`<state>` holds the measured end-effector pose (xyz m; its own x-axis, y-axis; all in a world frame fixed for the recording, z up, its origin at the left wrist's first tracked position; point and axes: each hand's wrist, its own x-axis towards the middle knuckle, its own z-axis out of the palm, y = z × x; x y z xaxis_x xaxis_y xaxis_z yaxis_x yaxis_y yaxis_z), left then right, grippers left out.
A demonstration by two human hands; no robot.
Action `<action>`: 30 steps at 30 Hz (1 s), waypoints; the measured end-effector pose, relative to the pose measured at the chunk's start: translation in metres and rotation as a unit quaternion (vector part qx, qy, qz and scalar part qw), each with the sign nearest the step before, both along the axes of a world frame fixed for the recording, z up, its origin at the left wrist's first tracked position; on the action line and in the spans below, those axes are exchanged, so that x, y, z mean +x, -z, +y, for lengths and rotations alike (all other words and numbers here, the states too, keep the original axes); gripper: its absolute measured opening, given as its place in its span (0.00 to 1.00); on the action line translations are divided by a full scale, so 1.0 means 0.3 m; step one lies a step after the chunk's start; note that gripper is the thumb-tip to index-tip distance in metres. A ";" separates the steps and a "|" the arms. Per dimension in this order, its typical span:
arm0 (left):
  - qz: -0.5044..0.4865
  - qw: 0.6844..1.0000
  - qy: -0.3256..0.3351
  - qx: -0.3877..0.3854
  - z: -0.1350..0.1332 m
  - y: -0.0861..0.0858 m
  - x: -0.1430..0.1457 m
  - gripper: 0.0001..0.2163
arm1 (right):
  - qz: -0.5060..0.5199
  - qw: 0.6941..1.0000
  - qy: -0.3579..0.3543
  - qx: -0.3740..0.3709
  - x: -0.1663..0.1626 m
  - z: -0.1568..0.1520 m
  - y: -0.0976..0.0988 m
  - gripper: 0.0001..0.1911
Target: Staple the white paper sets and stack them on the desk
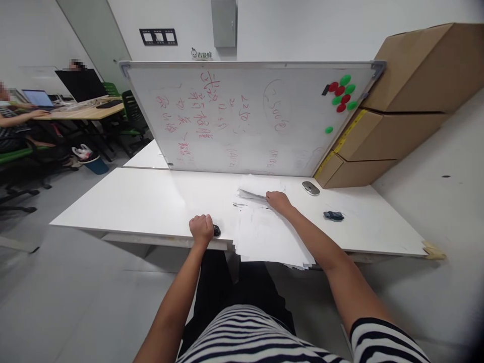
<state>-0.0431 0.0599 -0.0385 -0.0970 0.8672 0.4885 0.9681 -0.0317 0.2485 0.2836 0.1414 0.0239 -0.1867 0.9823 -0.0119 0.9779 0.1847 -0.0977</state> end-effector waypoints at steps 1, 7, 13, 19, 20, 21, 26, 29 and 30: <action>-0.002 1.000 0.001 -0.003 -0.001 -0.001 0.000 0.18 | 0.019 1.000 0.006 0.009 -0.001 -0.003 -0.003 0.12; -0.008 1.000 0.007 -0.019 -0.006 -0.005 -0.002 0.17 | 0.136 0.988 0.050 0.057 -0.010 -0.030 -0.055 0.16; -0.025 0.999 -0.024 -0.040 0.000 -0.032 0.020 0.20 | 0.505 0.844 0.068 0.168 -0.055 -0.212 -0.162 0.18; -0.091 0.995 -0.004 -0.034 -0.029 -0.185 0.097 0.18 | 0.729 0.671 0.130 0.051 -0.083 -0.486 -0.086 0.17; -0.128 0.990 0.020 -0.048 -0.042 -0.212 0.116 0.20 | 0.730 0.665 0.159 0.018 -0.085 -0.525 -0.058 0.19; -0.176 0.979 0.054 -0.083 -0.057 -0.235 0.136 0.21 | 0.725 0.663 0.185 -0.009 -0.086 -0.561 -0.032 0.21; -0.409 0.851 0.207 -0.257 -0.128 -0.288 0.239 0.22 | 0.712 0.666 0.218 -0.048 -0.093 -0.693 0.024 0.25; -0.475 0.801 0.240 -0.275 -0.144 -0.293 0.273 0.20 | 0.707 0.673 0.215 -0.034 -0.105 -0.730 0.012 0.24; -0.483 0.793 0.248 -0.276 -0.146 -0.294 0.275 0.21 | 0.701 0.678 0.218 -0.023 -0.109 -0.738 0.008 0.24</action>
<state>0.0395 0.0162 0.0497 0.2253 0.9716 -0.0727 0.2192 0.0221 0.9754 0.2510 -0.0801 0.0215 0.2628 0.9524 -0.1548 -0.1222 -0.1262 -0.9844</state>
